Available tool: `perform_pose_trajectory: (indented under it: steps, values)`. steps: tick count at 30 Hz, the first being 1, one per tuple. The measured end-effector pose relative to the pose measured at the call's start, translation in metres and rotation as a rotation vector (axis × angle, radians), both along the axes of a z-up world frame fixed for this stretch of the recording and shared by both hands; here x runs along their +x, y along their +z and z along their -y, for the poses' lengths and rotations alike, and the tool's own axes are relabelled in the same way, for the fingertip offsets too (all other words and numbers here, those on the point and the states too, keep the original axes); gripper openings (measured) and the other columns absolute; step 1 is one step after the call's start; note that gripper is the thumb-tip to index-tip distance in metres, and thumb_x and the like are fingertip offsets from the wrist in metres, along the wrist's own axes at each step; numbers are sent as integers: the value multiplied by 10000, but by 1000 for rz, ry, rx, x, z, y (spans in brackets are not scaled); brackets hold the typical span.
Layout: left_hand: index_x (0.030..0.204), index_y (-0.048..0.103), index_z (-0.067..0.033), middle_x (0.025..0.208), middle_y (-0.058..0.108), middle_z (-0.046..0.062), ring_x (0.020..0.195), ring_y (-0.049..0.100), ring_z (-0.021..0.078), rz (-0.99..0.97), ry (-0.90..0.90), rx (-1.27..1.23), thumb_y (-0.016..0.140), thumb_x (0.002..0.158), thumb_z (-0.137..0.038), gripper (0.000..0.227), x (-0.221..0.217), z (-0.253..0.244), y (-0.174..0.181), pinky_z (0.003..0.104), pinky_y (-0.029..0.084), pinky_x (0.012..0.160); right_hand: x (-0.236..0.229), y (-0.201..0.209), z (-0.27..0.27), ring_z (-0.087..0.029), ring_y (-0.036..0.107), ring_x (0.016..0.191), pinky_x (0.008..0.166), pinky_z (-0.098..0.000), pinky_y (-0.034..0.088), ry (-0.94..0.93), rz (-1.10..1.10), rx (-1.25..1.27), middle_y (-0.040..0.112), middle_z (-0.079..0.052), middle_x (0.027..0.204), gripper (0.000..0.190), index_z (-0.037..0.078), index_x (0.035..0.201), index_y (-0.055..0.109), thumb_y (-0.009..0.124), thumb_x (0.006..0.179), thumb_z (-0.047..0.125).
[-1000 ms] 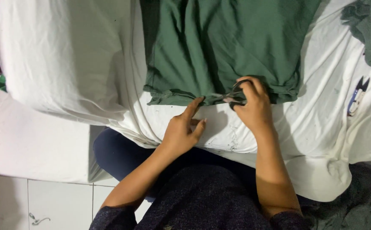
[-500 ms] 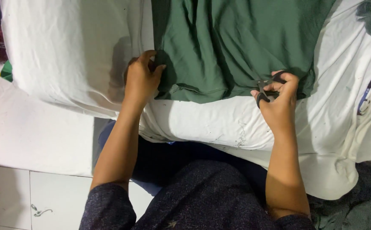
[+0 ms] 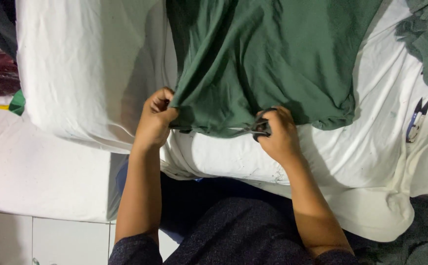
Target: Trimming loose threads and excess fabric from a green garment using scissors to finish the product.
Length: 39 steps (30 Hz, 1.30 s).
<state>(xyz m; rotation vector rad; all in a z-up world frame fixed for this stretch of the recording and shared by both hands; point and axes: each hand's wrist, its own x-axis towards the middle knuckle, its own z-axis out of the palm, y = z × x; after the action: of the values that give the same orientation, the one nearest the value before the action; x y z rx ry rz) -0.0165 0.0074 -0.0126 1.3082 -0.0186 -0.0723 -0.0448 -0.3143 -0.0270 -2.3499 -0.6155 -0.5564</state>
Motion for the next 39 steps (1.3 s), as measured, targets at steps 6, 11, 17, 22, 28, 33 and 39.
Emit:
perform_pose_trajectory:
  steps: [6, 11, 17, 22, 28, 33, 39]
  values:
    - [903, 645, -27, 781, 529, 38, 707, 511, 156, -285, 352, 43, 484, 659, 144, 338, -2, 28, 9, 274, 375, 627, -8, 29, 48, -294, 740, 932, 875, -364, 560, -121, -255, 252, 739, -72, 944, 397, 95, 980, 655, 714, 652, -120]
    - [1055, 643, -12, 891, 554, 49, 822, 570, 205, -278, 109, -54, 443, 662, 167, 476, -11, 55, 6, 288, 454, 714, -13, 64, 66, -478, 684, 1010, 873, -559, 582, -275, -573, -54, 699, -286, 1003, 521, -48, 1152, 555, 794, 690, -25]
    - [1311, 624, -65, 1212, 656, 161, 1234, 553, 279, 101, -251, 312, 571, 719, 159, 635, -15, 62, 6, 466, 435, 1085, -3, 69, 38, -341, 647, 1098, 925, -369, 565, -65, -374, 330, 623, -159, 1192, 405, -9, 988, 588, 916, 799, 136]
    - [1345, 616, 14, 1285, 593, 245, 1283, 537, 446, 261, -458, 346, 610, 697, 163, 665, -16, 80, 9, 553, 408, 1105, 11, 41, -34, -281, 730, 958, 830, -370, 609, -95, -525, 592, 689, -129, 1094, 427, 59, 1063, 564, 903, 814, 132]
    - [1317, 642, 74, 1299, 597, 330, 1291, 541, 502, 205, -599, 344, 644, 823, 86, 495, -16, 74, 50, 592, 416, 1093, 30, 11, -60, -342, 743, 874, 705, -462, 591, -376, -534, 259, 742, -101, 871, 416, 123, 1092, 587, 832, 757, 102]
    - [1183, 713, 60, 1135, 723, 274, 1135, 671, 439, 142, -547, 328, 677, 902, 9, 288, -7, 70, 62, 556, 493, 1015, 39, 21, -49, -222, 737, 747, 660, -367, 568, -446, -544, 301, 754, -10, 826, 370, 162, 1033, 593, 860, 776, 149]
    - [1143, 710, 82, 1100, 720, 269, 1089, 693, 440, 152, -545, 413, 747, 879, -51, 298, -2, 78, 52, 536, 524, 983, 98, 40, -92, -226, 772, 896, 779, -424, 587, -343, -477, 322, 783, 16, 906, 452, 153, 1138, 556, 858, 803, 142]
